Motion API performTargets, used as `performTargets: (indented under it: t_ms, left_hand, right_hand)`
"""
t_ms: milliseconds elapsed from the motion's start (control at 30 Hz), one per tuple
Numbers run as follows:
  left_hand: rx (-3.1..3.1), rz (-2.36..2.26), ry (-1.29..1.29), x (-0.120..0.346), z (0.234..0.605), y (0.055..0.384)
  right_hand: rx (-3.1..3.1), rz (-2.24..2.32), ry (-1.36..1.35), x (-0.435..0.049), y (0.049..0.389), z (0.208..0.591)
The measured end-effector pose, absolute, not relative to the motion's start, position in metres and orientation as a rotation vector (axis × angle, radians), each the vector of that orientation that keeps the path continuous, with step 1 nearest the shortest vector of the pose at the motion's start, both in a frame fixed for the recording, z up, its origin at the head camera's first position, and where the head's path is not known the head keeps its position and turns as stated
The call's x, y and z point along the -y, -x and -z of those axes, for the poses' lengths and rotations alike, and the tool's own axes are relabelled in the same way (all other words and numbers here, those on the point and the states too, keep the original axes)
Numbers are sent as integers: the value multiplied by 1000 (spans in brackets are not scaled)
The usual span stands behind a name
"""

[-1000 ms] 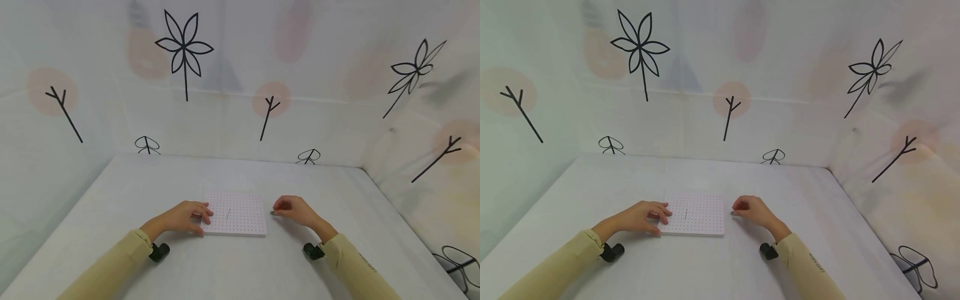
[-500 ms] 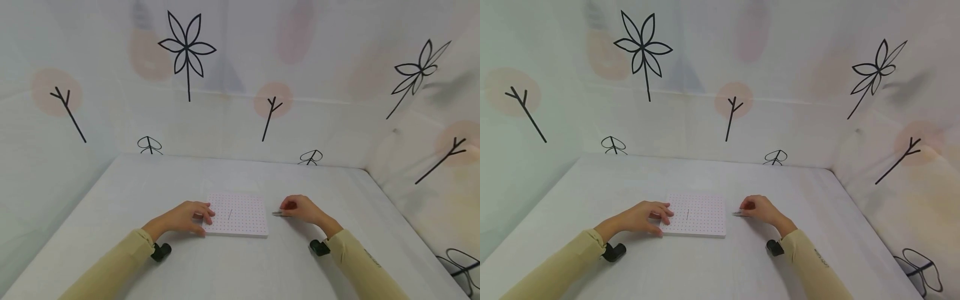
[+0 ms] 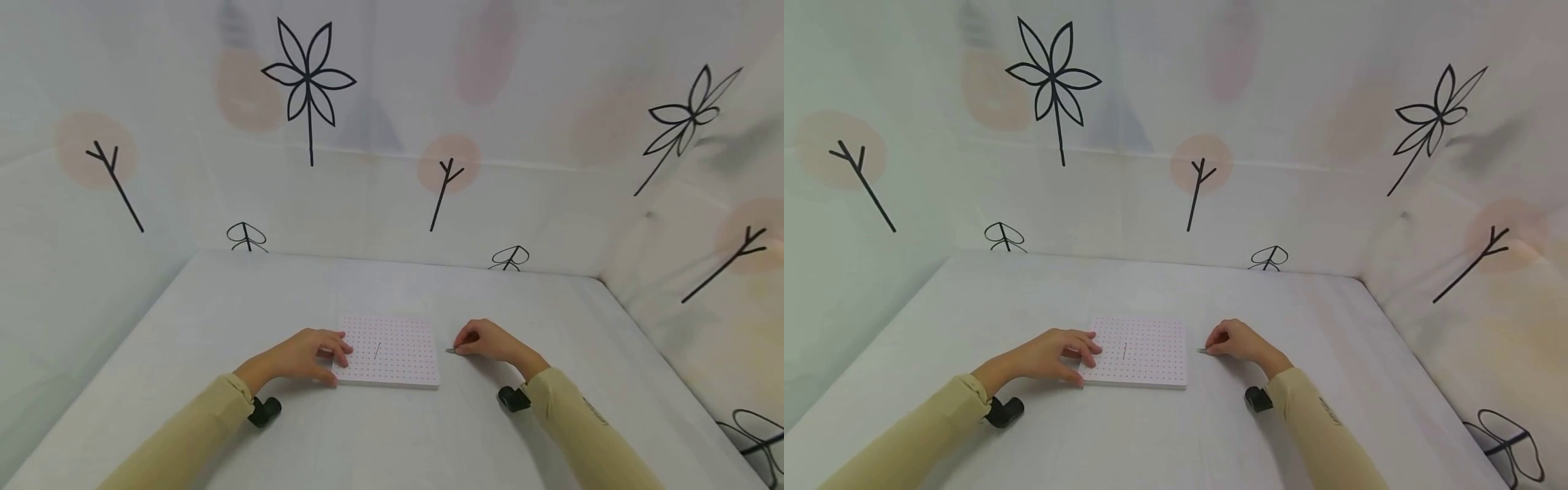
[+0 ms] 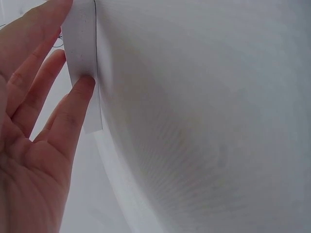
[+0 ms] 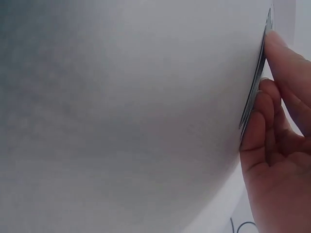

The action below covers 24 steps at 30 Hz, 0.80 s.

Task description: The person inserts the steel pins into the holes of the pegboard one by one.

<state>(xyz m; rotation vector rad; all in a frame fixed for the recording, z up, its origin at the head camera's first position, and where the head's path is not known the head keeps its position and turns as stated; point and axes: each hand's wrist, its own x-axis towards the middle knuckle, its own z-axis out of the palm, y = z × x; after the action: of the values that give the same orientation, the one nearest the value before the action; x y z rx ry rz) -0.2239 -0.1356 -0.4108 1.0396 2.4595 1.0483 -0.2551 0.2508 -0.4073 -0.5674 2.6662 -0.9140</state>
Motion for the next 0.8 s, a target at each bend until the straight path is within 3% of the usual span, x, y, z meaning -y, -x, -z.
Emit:
performTargets:
  t_ms: [800]
  left_hand:
    - [-2458, -1048, -1027, 135, 412, 225]
  right_hand:
    - [-2661, 898, 530, -247, 259, 408]
